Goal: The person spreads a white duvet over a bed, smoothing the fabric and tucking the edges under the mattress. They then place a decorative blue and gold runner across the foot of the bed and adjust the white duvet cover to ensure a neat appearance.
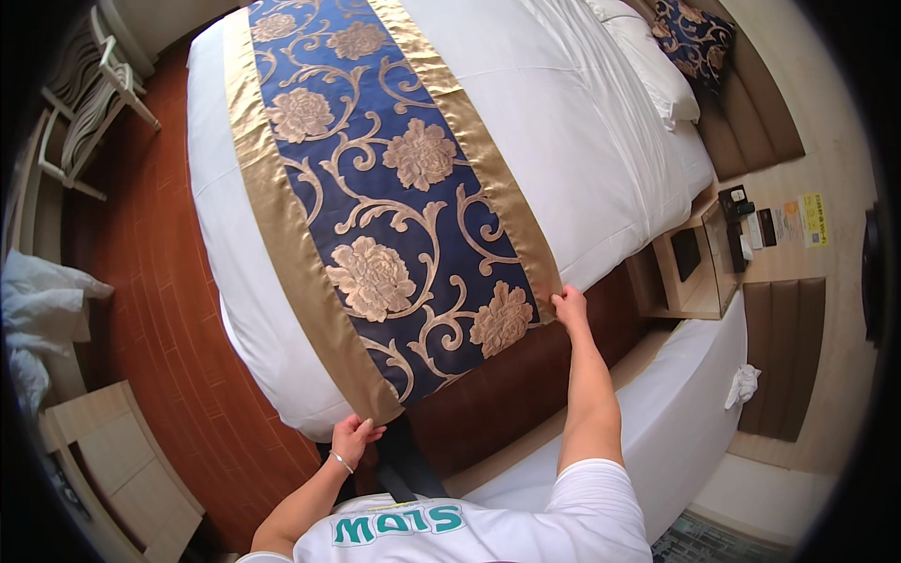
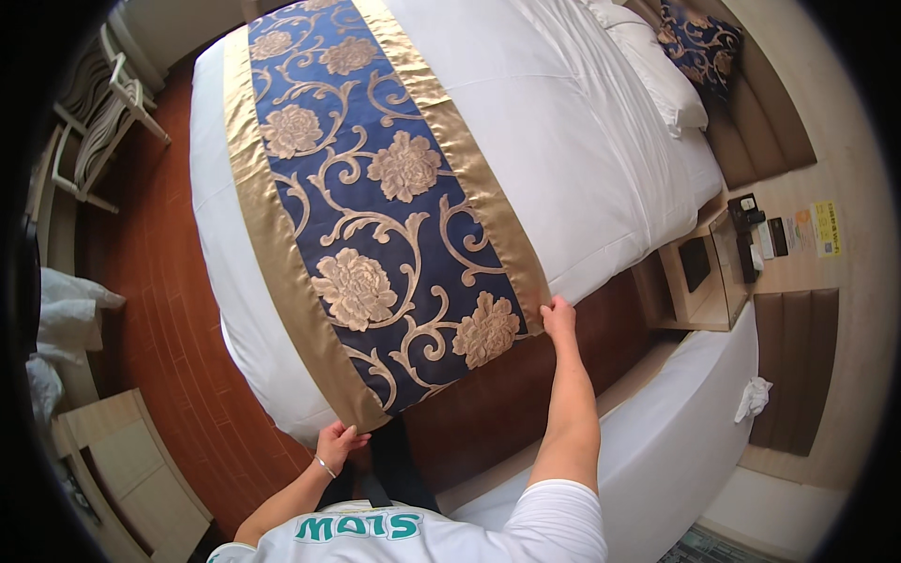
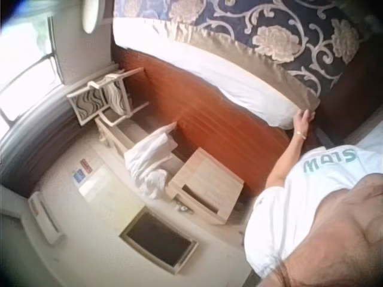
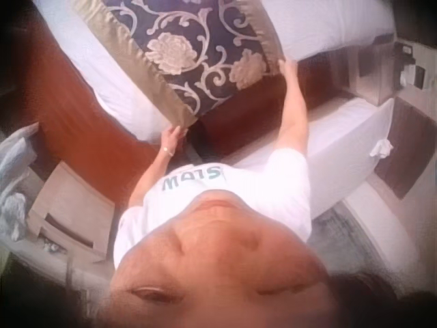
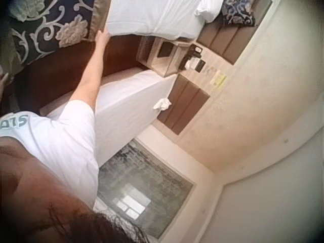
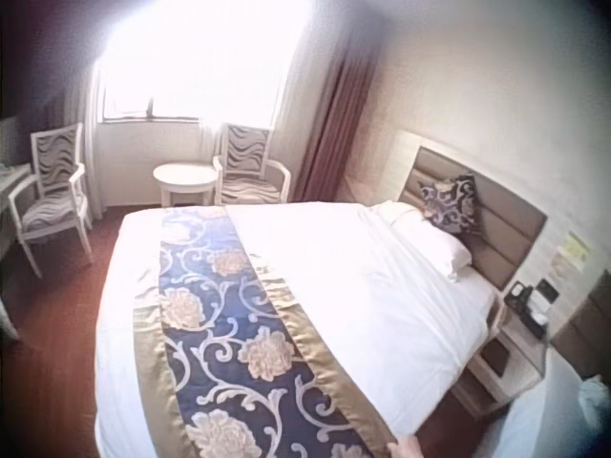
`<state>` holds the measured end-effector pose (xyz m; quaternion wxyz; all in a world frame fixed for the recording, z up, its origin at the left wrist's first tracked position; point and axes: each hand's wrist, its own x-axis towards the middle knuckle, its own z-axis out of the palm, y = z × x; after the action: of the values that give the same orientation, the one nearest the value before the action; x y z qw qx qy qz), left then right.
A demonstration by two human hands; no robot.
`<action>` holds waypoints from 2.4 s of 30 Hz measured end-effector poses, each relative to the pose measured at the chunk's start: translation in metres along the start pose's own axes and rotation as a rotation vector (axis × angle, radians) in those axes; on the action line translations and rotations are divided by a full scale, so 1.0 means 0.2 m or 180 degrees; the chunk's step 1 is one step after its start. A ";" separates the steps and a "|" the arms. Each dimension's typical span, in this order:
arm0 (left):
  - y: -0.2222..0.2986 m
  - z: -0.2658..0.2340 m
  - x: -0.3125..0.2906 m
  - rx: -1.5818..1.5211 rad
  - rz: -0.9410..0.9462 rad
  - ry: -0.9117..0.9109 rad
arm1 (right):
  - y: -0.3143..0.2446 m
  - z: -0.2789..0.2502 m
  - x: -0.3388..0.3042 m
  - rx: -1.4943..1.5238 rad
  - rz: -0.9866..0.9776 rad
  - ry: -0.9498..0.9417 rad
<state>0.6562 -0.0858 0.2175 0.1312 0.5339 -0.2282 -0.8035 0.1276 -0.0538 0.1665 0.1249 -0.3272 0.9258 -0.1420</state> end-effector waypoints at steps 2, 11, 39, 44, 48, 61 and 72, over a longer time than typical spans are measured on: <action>-0.03 -0.02 0.04 0.0081 -0.0035 0.0004 | -0.05 -0.07 -0.01 -0.0897 -0.0565 0.0215; -0.05 -0.35 0.05 0.1520 -0.0989 -0.0501 | -0.76 -0.12 -0.39 -0.0269 -0.0126 0.0786; 1.90 -2.94 0.03 0.0653 0.0260 0.0541 | -3.38 1.26 -1.04 0.1261 -0.0250 -0.1035; 2.14 -3.55 -0.04 0.0624 0.0402 0.1770 | -4.22 1.36 -0.62 0.0866 -0.1693 -0.1925; 2.35 -3.88 0.12 -0.0098 -0.0463 0.2312 | -4.90 1.45 -0.21 0.0802 -0.2038 -0.2338; 5.03 -4.10 1.68 0.0853 0.0641 0.1301 | -5.76 1.75 0.71 0.0996 -0.0555 -0.1960; 6.60 -3.14 2.63 0.1326 0.1015 0.0377 | -6.26 1.71 1.75 0.0574 -0.0847 -0.2323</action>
<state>0.9817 -1.6042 0.2612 0.1566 0.5528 -0.4618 -0.6758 0.6890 -1.2728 0.2323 0.4543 -0.4610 0.7540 -0.1120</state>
